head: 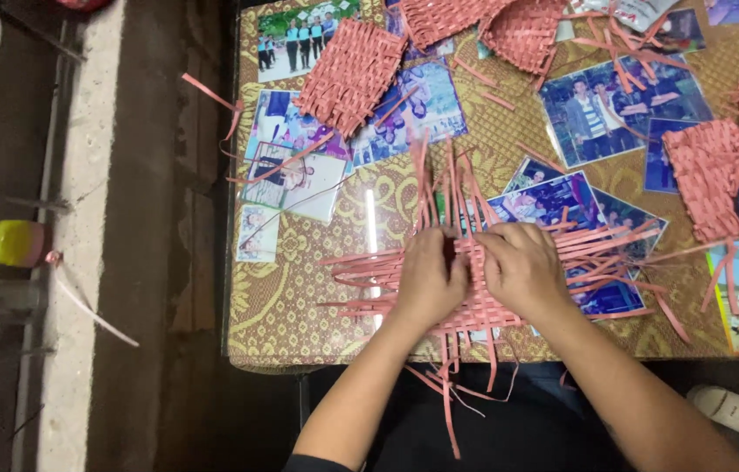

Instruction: Weaving pink plastic strips into a mat on a table

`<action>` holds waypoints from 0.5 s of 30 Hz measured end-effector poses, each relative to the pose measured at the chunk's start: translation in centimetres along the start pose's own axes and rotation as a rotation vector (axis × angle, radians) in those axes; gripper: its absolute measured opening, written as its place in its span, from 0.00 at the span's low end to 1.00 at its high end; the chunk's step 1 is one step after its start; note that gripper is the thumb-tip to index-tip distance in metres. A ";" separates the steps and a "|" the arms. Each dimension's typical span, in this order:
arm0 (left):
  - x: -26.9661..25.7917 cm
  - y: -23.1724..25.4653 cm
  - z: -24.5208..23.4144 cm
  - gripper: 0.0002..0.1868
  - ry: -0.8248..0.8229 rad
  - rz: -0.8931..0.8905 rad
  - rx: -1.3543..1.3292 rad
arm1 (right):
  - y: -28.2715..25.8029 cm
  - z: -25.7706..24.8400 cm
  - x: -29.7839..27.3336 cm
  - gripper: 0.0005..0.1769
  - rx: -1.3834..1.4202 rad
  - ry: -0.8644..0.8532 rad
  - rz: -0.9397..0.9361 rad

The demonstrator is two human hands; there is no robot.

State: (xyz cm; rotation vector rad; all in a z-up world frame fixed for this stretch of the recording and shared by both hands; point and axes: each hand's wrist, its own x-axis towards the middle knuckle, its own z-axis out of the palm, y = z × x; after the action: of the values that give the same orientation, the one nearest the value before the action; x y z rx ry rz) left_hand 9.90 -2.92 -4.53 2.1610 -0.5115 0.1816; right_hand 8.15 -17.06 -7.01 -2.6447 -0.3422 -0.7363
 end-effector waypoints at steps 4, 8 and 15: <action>-0.3 -0.9 -2.7 0.07 0.082 0.056 0.133 | 0.2 -0.1 0.1 0.08 0.007 0.004 -0.003; -1.3 -1.1 -2.8 0.06 0.088 0.051 0.366 | 0.1 -0.1 0.0 0.07 -0.012 0.024 -0.009; -1.3 -0.7 -1.5 0.17 -0.035 -0.014 0.475 | 0.1 -0.1 0.0 0.06 -0.035 0.029 -0.007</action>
State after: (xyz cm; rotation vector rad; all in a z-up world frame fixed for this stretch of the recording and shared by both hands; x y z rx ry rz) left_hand 9.07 -0.96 -4.58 2.6331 -0.5101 0.2795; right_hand 8.12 -17.20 -6.96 -2.6643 -0.3338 -0.7887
